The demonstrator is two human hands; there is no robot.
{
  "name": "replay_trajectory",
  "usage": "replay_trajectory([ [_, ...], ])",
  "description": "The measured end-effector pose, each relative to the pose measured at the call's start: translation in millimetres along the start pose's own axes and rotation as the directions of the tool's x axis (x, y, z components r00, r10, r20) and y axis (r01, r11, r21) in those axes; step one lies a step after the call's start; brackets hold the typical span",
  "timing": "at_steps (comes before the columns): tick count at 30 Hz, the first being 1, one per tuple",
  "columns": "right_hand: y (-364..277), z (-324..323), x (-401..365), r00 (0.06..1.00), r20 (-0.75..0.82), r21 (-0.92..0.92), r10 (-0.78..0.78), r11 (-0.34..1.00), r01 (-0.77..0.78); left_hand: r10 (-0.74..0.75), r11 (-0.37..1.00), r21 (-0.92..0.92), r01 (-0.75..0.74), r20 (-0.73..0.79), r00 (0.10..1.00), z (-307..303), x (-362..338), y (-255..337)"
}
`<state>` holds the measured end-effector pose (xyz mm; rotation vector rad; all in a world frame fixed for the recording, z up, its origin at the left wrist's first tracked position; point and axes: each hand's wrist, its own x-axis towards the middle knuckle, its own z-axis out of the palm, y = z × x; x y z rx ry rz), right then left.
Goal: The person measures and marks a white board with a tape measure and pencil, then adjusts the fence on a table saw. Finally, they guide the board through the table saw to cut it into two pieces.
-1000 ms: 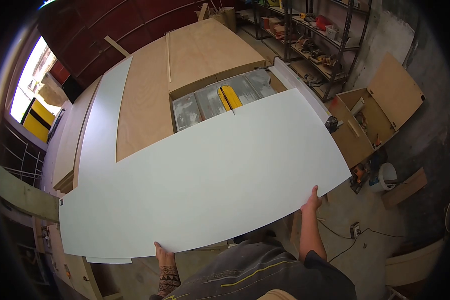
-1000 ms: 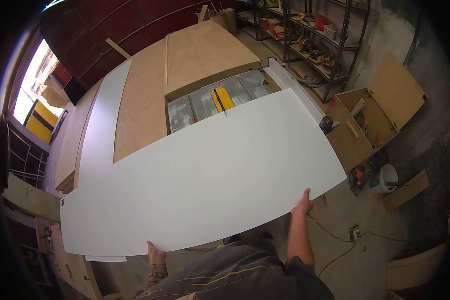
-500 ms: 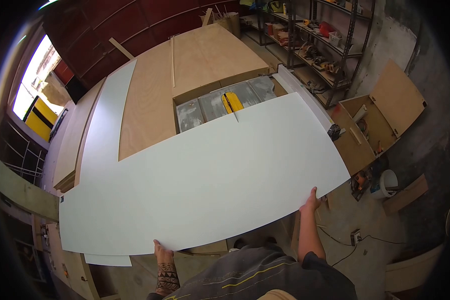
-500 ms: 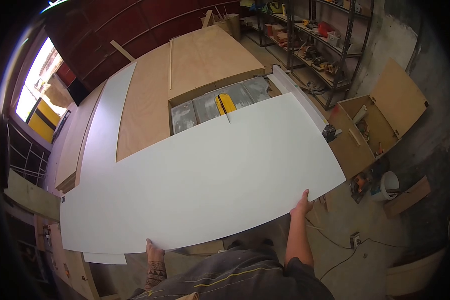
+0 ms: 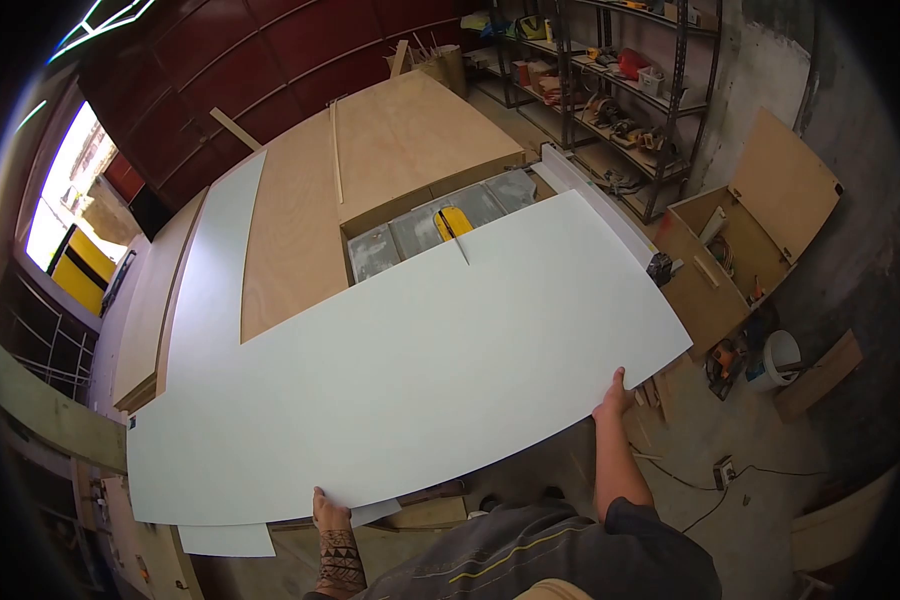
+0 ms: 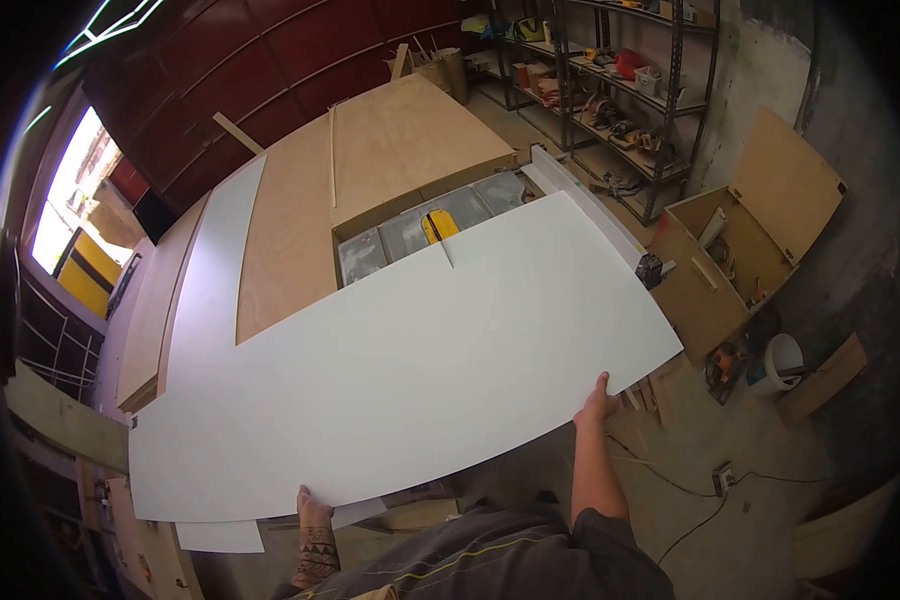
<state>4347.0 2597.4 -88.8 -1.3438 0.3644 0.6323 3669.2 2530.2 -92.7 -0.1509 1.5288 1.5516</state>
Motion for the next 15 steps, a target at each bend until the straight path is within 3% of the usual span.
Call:
replay_trajectory([
  [1,3.3,0.7,4.5,0.999,0.037,-0.011,-0.002,1.000,0.002,0.101,0.984,0.126,-0.124,0.178,0.979,-20.5,32.6,-7.0],
  [3,16.0,3.1,21.1,0.999,0.047,-0.015,-0.008,1.000,0.008,0.172,0.938,0.225,-0.265,0.362,0.916,-18.4,39.7,-6.2],
  [4,19.5,4.1,26.0,0.998,0.064,-0.031,-0.014,0.999,0.016,0.095,0.984,0.130,-0.123,0.201,0.975,-1.3,22.5,-2.6],
  [6,6.9,11.4,12.7,0.998,0.058,-0.040,0.028,0.999,-0.025,-0.008,1.000,0.000,0.008,0.033,0.999,17.5,10.7,1.1],
  [9,1.6,13.0,10.5,0.994,0.085,-0.054,0.065,0.997,-0.061,-0.039,0.998,0.048,0.047,-0.157,0.987,23.1,3.4,3.3],
  [11,0.0,12.5,5.9,0.991,0.119,-0.058,0.061,0.997,-0.054,-0.008,0.991,0.129,0.025,-0.134,0.991,22.3,-6.8,6.3],
  [13,-8.2,14.9,-6.6,0.993,-0.052,-0.354,-0.108,0.932,0.083,-0.012,0.988,0.154,0.031,-0.120,0.993,10.0,-13.6,9.3],
  [14,-12.2,9.2,-9.3,0.993,-0.045,-0.362,-0.113,0.928,0.089,-0.003,0.951,0.308,0.004,-0.004,1.000,1.1,-16.7,12.8],
  [15,-14.3,-1.5,-9.7,0.949,0.065,-0.586,-0.308,0.758,0.286,-0.013,0.892,0.451,-0.040,0.112,0.994,-7.1,-22.4,14.2],
])
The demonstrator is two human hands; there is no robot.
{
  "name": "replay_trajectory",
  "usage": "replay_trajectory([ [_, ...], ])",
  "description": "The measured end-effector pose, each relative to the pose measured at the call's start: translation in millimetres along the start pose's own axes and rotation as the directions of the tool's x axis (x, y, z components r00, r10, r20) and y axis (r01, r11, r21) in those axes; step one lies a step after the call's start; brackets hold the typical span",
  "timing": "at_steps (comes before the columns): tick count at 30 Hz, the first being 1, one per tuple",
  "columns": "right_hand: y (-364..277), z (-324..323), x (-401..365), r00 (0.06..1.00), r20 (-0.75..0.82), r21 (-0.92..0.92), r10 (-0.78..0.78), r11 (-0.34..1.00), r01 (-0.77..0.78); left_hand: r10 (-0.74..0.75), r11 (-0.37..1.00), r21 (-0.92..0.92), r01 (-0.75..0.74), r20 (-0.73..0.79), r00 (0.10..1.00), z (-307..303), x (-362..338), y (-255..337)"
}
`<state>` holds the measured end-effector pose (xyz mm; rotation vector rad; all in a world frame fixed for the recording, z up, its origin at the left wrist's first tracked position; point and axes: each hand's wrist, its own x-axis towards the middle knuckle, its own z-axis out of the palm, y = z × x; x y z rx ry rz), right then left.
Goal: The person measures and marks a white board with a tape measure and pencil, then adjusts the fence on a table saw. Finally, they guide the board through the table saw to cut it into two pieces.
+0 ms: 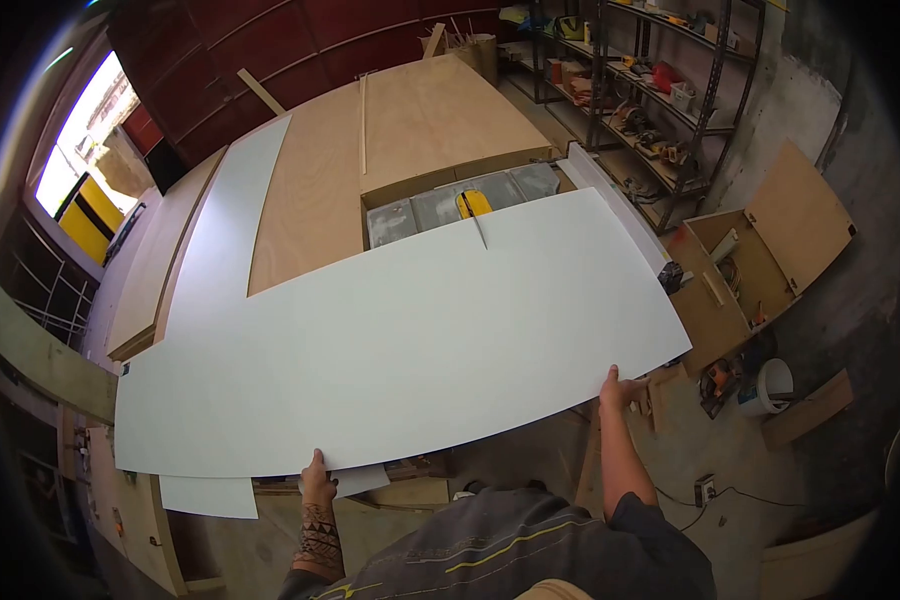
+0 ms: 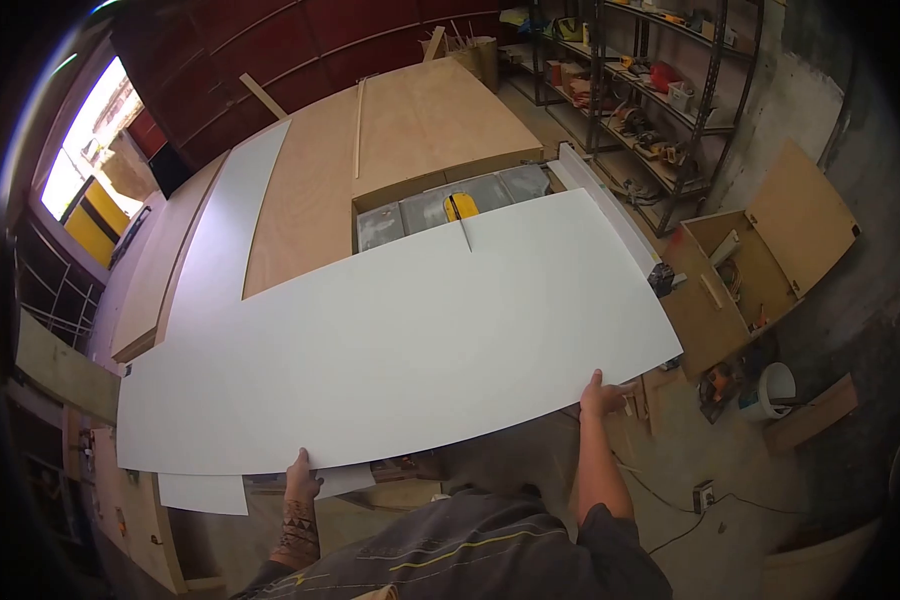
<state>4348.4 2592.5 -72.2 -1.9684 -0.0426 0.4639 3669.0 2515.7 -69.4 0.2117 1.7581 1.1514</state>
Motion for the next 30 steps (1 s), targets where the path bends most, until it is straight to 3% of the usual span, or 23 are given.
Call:
replay_trajectory([
  [1,-2.7,-9.7,-5.4,0.974,0.029,-0.252,-0.225,0.941,0.225,-0.025,0.995,0.099,0.031,-0.057,0.998,-2.9,-9.0,1.6],
  [2,-5.4,-19.0,-11.4,0.973,0.031,-0.257,-0.230,0.939,0.230,-0.032,0.995,0.095,0.037,-0.059,0.998,-9.4,-19.1,5.7],
  [3,-14.9,-33.3,-25.2,0.853,0.225,-0.418,-0.471,0.744,0.522,-0.050,0.956,0.288,0.062,-0.046,0.998,-14.0,-32.0,12.7],
  [4,-23.5,-42.9,-35.8,0.653,0.443,-0.489,-0.614,0.445,0.750,-0.070,0.879,0.471,0.076,-0.031,0.997,-18.4,-45.1,21.3],
  [5,-15.5,-45.9,-24.8,0.505,0.673,-0.394,-0.540,0.316,0.863,-0.096,0.782,0.619,0.063,0.021,0.995,-24.1,-59.2,33.5],
  [6,-22.3,-52.9,-30.9,0.512,0.665,-0.402,-0.544,0.318,0.859,-0.095,0.781,0.623,0.055,0.032,0.995,-30.1,-62.1,34.6],
  [7,-38.6,-64.9,-44.7,0.464,0.792,-0.416,-0.396,0.205,0.886,0.160,0.554,0.825,-0.110,0.024,0.987,-39.4,-63.3,29.8],
  [8,-49.8,-72.6,-54.0,0.415,0.882,-0.405,-0.221,0.093,0.910,0.397,0.247,0.948,-0.202,0.091,0.913,-46.0,-66.5,29.8],
  [10,-48.9,-71.0,-45.8,0.420,0.883,-0.422,-0.207,0.038,0.906,0.473,0.184,0.945,-0.272,0.158,0.867,-38.0,-81.8,40.8],
  [12,-46.7,-60.9,-34.9,0.387,0.902,-0.408,-0.192,-0.085,0.909,0.629,-0.313,0.867,-0.387,0.495,0.600,-54.1,-64.8,38.8],
  [13,-38.3,-52.2,-25.9,0.397,0.897,-0.418,-0.195,-0.080,0.905,0.598,-0.231,0.890,-0.393,0.449,0.664,-55.5,-53.8,43.7],
  [14,-29.5,-39.2,-14.6,0.420,0.871,-0.457,-0.255,-0.108,0.883,0.598,-0.236,0.885,-0.401,0.457,0.658,-54.6,-35.8,52.3],
  [16,-33.9,-29.7,-19.2,0.441,0.842,-0.497,-0.312,-0.130,0.858,0.472,-0.147,0.859,-0.491,0.497,0.728,-48.3,-17.0,72.8],
  [17,-35.8,-26.8,-20.4,0.478,0.830,-0.525,-0.286,-0.112,0.844,0.363,-0.293,0.821,-0.489,0.569,0.738,-48.7,-12.1,78.7],
  [18,-37.9,-23.7,-21.2,0.517,0.815,-0.554,-0.261,-0.092,0.827,0.360,-0.298,0.818,-0.492,0.573,0.736,-33.3,-29.5,96.3],
  [20,-39.7,-21.9,-18.3,0.521,0.814,-0.556,-0.254,-0.087,0.826,0.134,-0.377,0.794,-0.477,0.556,0.820,-6.3,-53.5,124.4],
  [30,-57.2,1.9,-14.5,0.529,0.810,-0.550,-0.252,-0.017,0.835,0.069,-0.434,0.733,-0.523,0.606,0.792,4.5,-18.3,144.1],
])
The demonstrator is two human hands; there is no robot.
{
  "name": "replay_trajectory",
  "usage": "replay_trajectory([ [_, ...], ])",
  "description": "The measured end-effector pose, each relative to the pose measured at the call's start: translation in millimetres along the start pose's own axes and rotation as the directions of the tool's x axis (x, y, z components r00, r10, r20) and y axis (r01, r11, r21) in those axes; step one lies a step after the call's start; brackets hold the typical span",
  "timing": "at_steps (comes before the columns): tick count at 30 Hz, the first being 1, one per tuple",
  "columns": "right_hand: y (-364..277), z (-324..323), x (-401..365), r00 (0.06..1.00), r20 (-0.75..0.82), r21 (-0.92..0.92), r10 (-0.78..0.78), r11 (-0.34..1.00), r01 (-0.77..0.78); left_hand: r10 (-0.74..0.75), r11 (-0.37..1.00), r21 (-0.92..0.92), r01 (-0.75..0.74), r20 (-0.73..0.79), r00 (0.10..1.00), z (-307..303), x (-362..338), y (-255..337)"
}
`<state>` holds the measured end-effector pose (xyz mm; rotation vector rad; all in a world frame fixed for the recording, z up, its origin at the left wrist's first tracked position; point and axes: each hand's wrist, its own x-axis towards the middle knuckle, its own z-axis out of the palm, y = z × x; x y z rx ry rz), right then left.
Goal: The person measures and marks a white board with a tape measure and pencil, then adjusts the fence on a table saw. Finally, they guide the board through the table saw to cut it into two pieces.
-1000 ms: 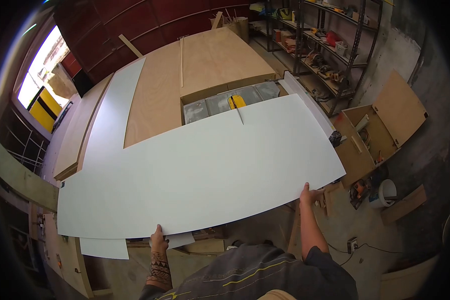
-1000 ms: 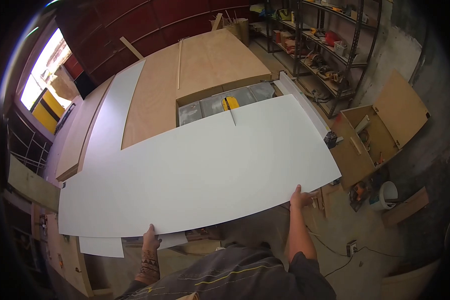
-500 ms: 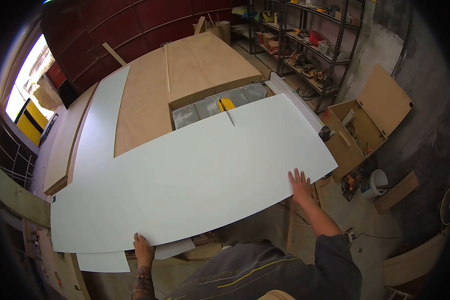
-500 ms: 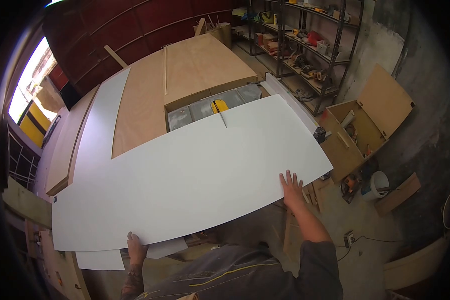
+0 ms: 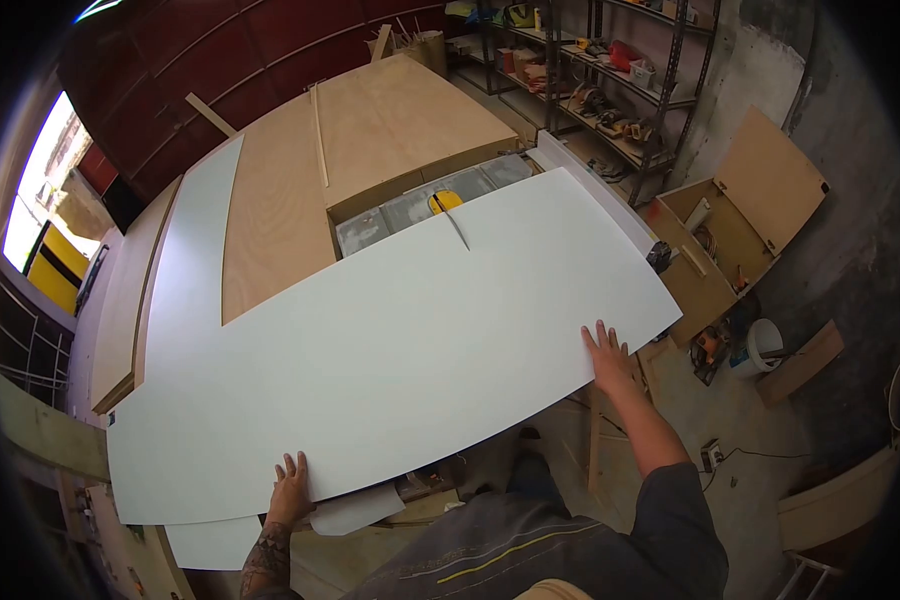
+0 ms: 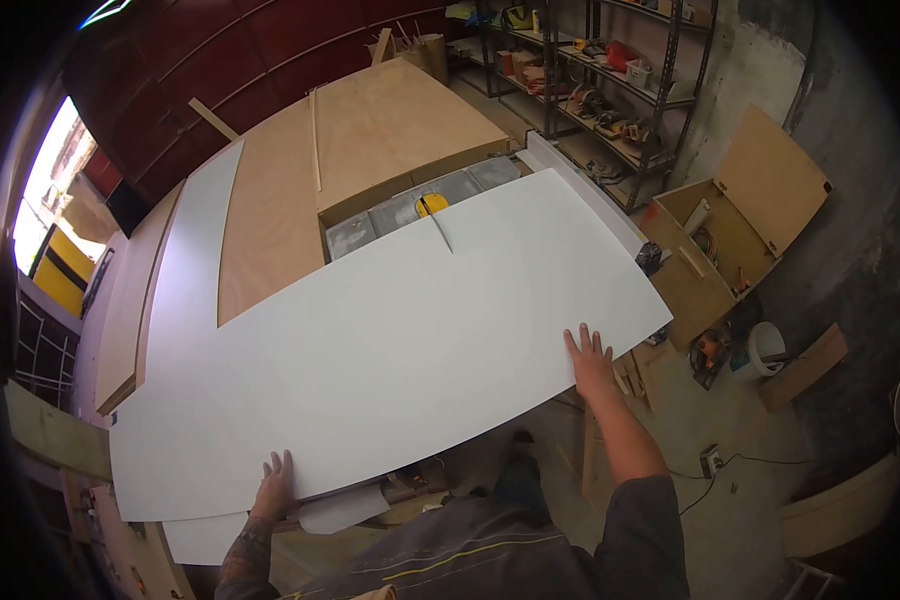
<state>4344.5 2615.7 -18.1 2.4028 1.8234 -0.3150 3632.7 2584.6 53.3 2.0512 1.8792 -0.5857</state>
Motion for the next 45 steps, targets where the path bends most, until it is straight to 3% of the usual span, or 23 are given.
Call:
replay_trajectory([
  [7,-3.4,-1.2,13.6,1.000,-0.017,-0.029,-0.019,0.999,0.019,-0.013,1.000,-0.010,0.013,-0.017,1.000,-9.4,11.6,-0.9],
  [16,-1.4,5.9,21.8,1.000,-0.025,-0.016,-0.017,1.000,0.017,0.012,0.999,-0.047,-0.007,0.103,0.995,-29.1,9.0,7.7],
  [18,0.2,3.9,20.7,1.000,-0.021,-0.049,-0.016,0.999,0.015,-0.050,0.992,-0.114,0.057,0.063,0.997,-27.7,7.4,19.9],
  [19,-6.5,-15.6,13.4,0.998,0.065,-0.054,-0.022,0.998,0.025,-0.044,0.992,-0.118,0.052,0.065,0.997,-20.0,6.8,23.2],
  [20,-9.4,-30.4,7.4,0.989,0.149,-0.058,-0.025,0.998,0.034,-0.007,0.989,-0.145,0.003,-0.025,1.000,-5.1,3.9,24.9],
  [22,-6.2,-40.5,-1.8,0.990,0.122,0.004,-0.067,0.998,0.067,0.040,0.984,-0.169,-0.060,-0.118,0.992,24.6,4.5,24.0],
  [24,-0.7,-34.7,-7.9,0.989,0.099,0.064,-0.109,0.993,0.103,0.081,0.992,-0.066,-0.108,-0.320,0.944,53.6,9.6,21.3],
  [26,9.8,-17.6,-3.1,0.981,-0.020,0.064,-0.191,0.979,0.192,0.101,0.993,-0.026,-0.115,-0.323,0.941,53.2,8.5,24.6],
  [45,-5.0,-26.1,47.9,0.985,0.008,0.032,-0.172,0.985,0.172,0.111,0.989,-0.051,-0.135,-0.333,0.936,13.8,51.3,20.6],
])
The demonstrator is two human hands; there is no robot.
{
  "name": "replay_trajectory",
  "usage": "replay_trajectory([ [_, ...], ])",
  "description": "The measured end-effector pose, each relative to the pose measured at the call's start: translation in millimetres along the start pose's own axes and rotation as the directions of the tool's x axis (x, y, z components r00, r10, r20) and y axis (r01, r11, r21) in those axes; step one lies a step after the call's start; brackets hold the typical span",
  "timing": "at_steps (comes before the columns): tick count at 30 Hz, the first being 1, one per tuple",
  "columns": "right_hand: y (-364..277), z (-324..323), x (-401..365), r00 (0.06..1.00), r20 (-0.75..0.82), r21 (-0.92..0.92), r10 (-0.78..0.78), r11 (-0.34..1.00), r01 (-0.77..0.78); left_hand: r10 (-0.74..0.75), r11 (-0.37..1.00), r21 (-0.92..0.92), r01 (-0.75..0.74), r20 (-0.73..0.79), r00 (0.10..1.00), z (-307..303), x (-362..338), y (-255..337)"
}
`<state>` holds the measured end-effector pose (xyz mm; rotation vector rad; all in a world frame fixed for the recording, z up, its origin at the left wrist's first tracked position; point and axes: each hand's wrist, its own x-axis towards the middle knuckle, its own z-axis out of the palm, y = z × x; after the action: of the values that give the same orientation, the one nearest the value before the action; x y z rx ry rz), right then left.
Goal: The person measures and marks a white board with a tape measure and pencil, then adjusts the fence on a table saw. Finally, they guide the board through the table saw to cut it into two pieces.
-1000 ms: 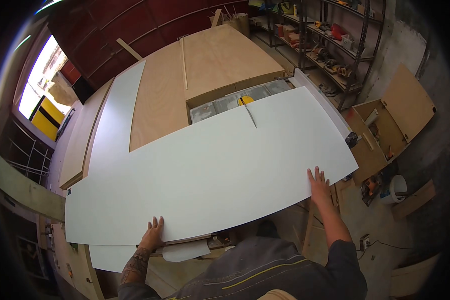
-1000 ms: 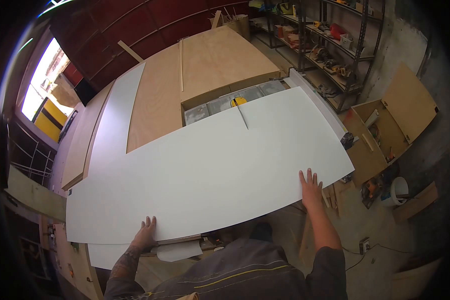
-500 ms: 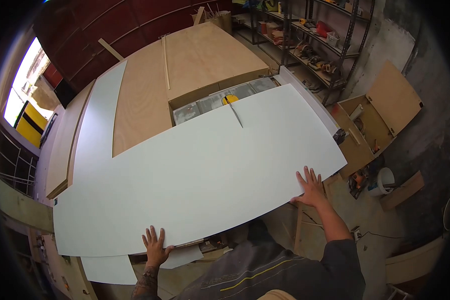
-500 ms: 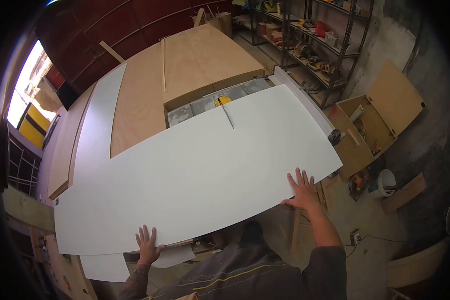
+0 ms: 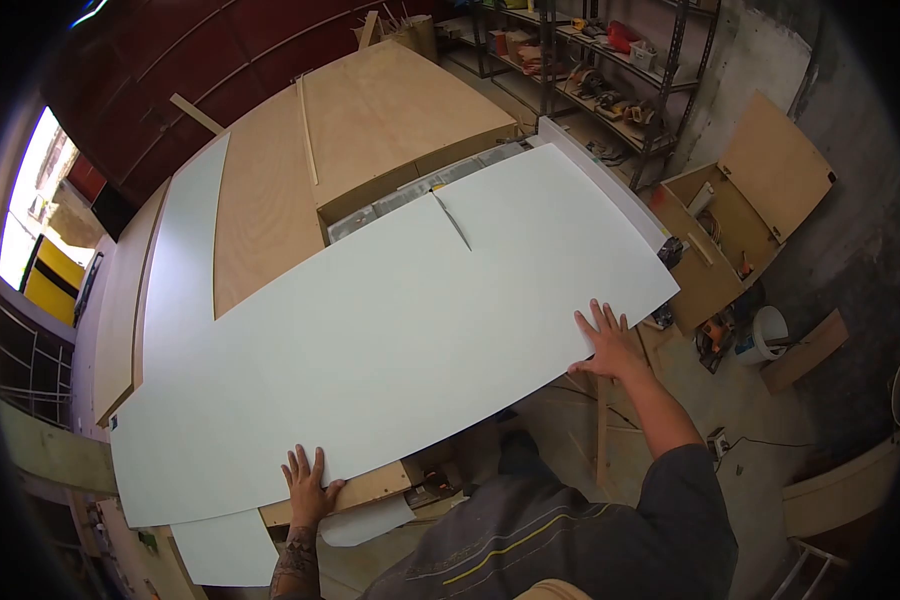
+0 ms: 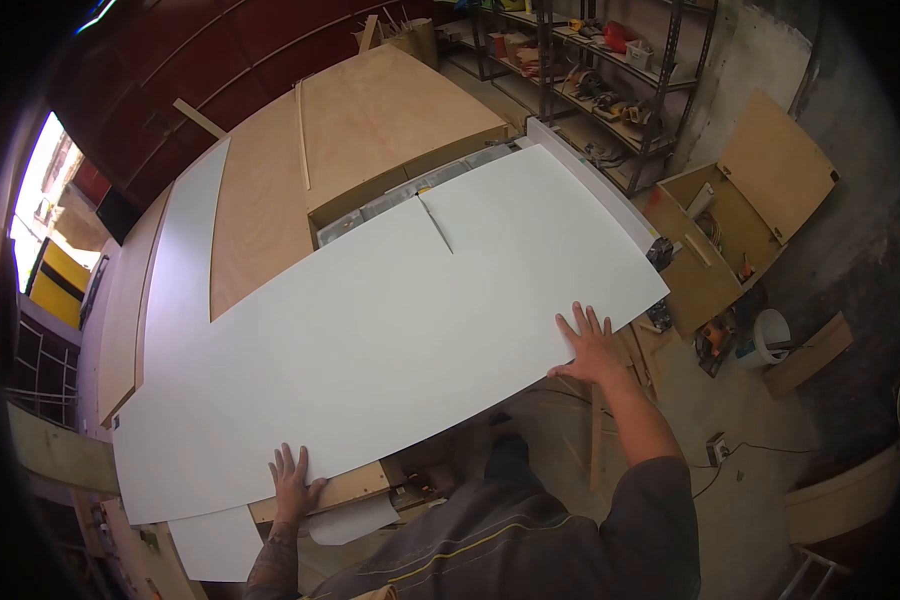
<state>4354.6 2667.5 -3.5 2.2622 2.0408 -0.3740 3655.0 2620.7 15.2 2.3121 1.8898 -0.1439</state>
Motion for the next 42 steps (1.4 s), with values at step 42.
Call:
replay_trajectory([
  [42,-17.7,-25.4,164.3,0.998,-0.016,0.047,-0.062,0.997,0.063,-0.139,0.988,-0.083,0.130,-0.116,0.983,-14.1,137.4,-22.7],
])
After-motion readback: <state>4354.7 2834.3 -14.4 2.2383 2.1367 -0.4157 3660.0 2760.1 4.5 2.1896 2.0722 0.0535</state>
